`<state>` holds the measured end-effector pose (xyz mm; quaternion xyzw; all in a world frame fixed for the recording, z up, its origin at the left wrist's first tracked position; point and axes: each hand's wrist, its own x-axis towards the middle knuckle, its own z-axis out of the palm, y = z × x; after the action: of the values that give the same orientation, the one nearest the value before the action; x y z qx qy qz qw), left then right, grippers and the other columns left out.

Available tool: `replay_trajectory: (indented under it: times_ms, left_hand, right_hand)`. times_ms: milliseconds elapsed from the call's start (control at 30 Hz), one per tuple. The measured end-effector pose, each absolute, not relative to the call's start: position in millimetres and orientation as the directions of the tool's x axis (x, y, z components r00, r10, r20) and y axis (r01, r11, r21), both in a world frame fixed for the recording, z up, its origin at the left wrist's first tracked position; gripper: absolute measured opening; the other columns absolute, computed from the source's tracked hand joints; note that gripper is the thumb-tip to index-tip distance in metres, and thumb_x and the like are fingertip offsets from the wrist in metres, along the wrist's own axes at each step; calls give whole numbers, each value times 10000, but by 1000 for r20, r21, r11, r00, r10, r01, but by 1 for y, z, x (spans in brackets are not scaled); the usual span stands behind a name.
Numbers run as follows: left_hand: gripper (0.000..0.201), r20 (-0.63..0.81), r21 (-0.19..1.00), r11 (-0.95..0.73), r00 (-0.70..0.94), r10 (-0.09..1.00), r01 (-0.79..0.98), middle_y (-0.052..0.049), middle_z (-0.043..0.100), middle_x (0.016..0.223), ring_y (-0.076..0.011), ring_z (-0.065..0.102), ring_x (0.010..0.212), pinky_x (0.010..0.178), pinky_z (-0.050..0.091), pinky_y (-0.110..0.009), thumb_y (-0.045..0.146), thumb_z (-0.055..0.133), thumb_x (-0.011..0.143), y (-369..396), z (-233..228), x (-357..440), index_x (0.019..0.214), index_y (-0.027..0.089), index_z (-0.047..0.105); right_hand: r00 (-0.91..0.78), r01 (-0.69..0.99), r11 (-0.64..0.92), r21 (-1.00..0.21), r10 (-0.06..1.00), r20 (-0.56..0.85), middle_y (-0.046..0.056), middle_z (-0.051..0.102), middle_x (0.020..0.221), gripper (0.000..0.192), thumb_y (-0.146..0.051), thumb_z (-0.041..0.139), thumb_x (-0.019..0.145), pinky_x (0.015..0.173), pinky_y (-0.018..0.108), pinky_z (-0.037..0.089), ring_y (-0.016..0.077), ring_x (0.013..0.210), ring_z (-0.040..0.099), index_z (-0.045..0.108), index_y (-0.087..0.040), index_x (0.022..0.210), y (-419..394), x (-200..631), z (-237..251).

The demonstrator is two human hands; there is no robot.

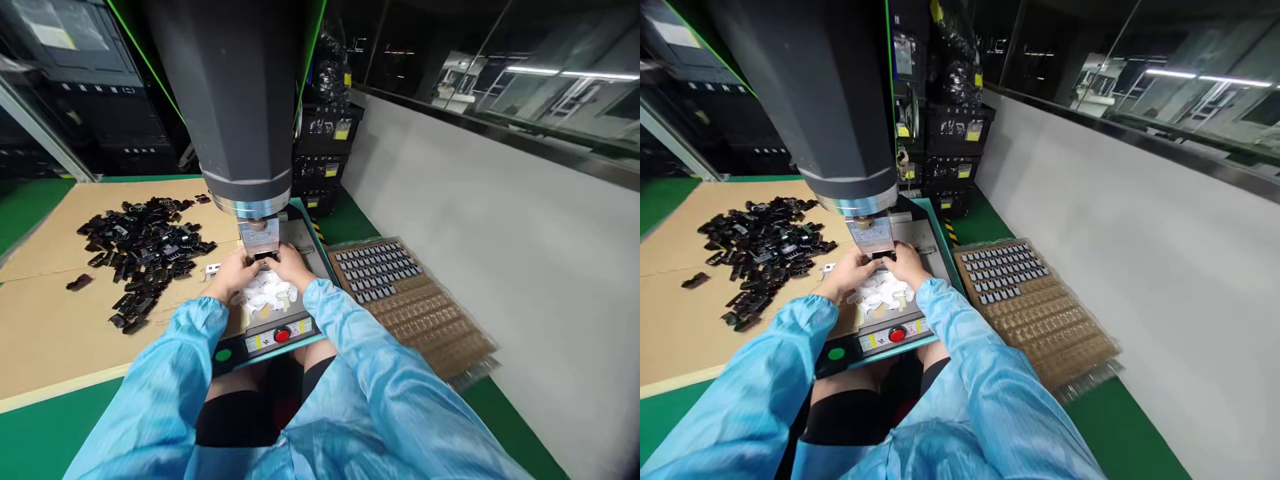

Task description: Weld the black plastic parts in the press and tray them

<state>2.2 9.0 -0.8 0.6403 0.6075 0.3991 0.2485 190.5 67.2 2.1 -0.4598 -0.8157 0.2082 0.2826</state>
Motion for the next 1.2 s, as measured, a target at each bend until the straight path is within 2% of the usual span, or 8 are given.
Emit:
replay_trajectory:
  times_ms: [100,200,300,400,500,633,1033,1200]
  left_hand:
    - [461,175,858,-84,-134,975,506,-89,716,879,-241,635,793,770,522,-364,582,778,854,2,1,5,1033,157,779]
    - [629,117,966,-53,-246,962,254,-68,708,865,-198,615,751,720,503,-320,653,847,800,-25,1,14,1147,134,770]
    - [772,35,997,-52,-295,955,-50,-57,726,903,-180,646,786,741,529,-295,619,941,725,-70,0,33,1293,144,726]
    - [698,-2,982,-56,-311,950,-180,-35,730,878,-159,662,776,761,561,-279,532,985,707,-117,-1,58,1247,171,728]
    - [603,-4,970,-76,-328,945,-231,-41,753,919,-168,707,826,840,605,-301,497,994,711,-152,-1,81,1160,192,731]
    - [544,5,956,-99,-322,947,-278,-65,779,1036,-183,743,902,920,626,-335,478,977,748,-175,-4,95,1150,210,729]
    - [504,-2,955,-87,-300,954,-282,-59,779,990,-176,734,865,875,625,-320,448,965,766,-187,-5,100,1146,206,739]
    - [466,-42,933,-67,-291,956,-355,-65,780,980,-165,734,824,782,621,-274,436,977,769,-187,-3,97,1073,189,724]
  right_hand:
    - [-370,554,427,-714,895,247,52,747,936,164,-288,766,909,851,324,541,223,886,673,754,-181,1032,66,193,5]
    - [-295,390,319,-864,932,211,-1,717,823,192,-242,709,910,762,286,534,174,762,652,764,-194,1088,47,208,0]
    - [-270,156,246,-957,942,198,6,741,882,327,-232,698,911,764,295,568,164,765,675,738,-221,1236,6,225,-9]
    - [-317,-26,213,-977,925,210,36,758,986,367,-242,712,908,850,345,615,186,864,733,702,-237,1275,-45,237,-16]
    - [-333,-107,203,-973,915,228,56,758,1084,355,-234,696,911,938,378,626,204,979,757,680,-240,1266,-86,240,-16]
    - [-338,-82,225,-971,910,240,59,761,1134,381,-209,680,909,976,385,627,205,1017,758,667,-247,1288,-113,244,-15]
    - [-319,-30,262,-965,912,258,71,767,1153,341,-249,709,938,929,385,626,214,988,754,677,-252,1278,-130,252,-10]
    - [-307,-147,183,-972,926,221,75,766,1169,329,-353,725,978,919,387,628,221,1018,750,653,-256,1284,-133,249,-2]
